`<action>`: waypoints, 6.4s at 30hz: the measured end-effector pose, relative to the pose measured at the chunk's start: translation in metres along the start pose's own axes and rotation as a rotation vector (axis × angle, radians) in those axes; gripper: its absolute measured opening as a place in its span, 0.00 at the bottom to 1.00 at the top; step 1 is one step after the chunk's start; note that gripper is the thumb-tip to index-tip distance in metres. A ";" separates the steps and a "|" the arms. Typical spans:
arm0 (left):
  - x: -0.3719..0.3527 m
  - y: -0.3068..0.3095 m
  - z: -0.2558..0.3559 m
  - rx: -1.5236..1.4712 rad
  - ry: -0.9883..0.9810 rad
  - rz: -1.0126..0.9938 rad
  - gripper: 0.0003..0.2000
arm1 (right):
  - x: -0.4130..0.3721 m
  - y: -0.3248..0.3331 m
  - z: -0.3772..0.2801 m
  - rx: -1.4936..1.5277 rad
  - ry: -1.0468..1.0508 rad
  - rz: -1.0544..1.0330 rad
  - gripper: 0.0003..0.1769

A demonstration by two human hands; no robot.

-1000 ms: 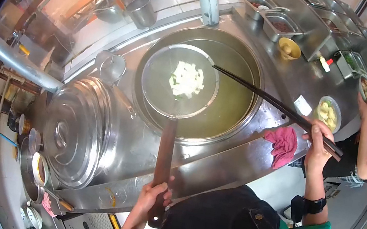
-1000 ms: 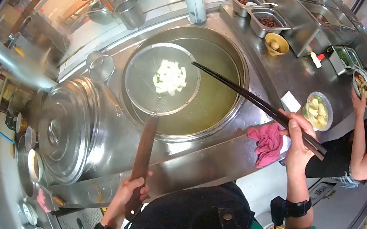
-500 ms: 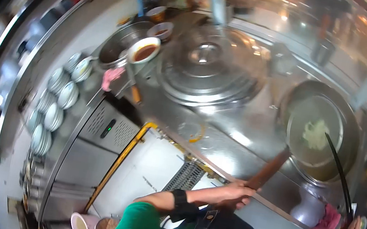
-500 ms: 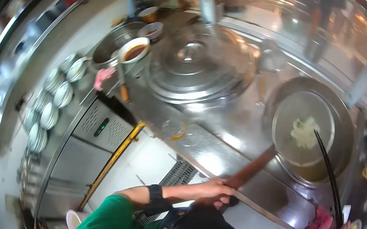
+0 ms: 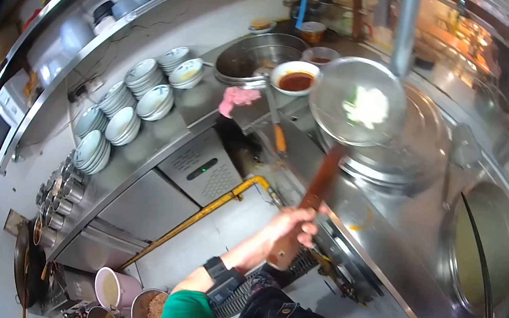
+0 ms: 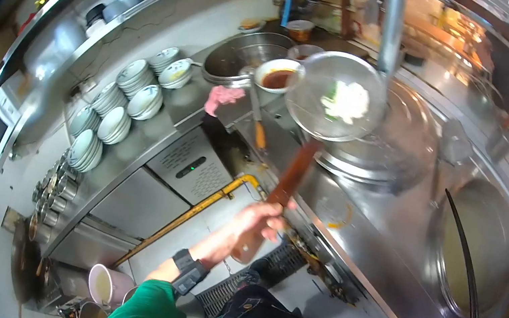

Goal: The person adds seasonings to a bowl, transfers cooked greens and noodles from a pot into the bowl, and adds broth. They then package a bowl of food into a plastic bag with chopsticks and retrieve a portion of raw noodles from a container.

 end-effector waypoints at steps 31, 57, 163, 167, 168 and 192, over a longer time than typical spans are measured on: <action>-0.155 0.445 0.086 0.571 -0.332 1.403 0.10 | -0.172 -0.259 0.126 -0.093 -0.098 -0.184 0.16; 0.317 -0.350 -0.006 2.228 -0.901 -0.064 0.21 | -0.048 0.188 -0.120 -0.316 0.377 0.607 0.12; 0.112 -0.253 -0.191 1.088 0.265 -0.941 0.20 | -0.029 0.074 0.118 0.206 -0.760 -0.143 0.21; 0.115 -0.271 -0.223 1.222 0.205 -1.111 0.20 | -0.072 0.068 0.087 0.426 -0.732 0.040 0.27; 0.110 -0.276 -0.234 1.259 0.194 -1.161 0.20 | -0.088 0.072 0.077 0.533 -0.714 0.089 0.25; -0.029 -0.199 -0.392 1.875 -0.101 -1.821 0.20 | -0.754 0.355 -0.180 -1.565 -0.340 1.911 0.17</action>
Point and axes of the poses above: each hand's wrist, its own x-axis towards the middle knuckle, its own y-axis out of the back of the hand, z = x × y, the point moved 6 cm from there along x, towards the middle knuckle, and after that the axes turned 15 degrees about x, right-handed, at the moved point
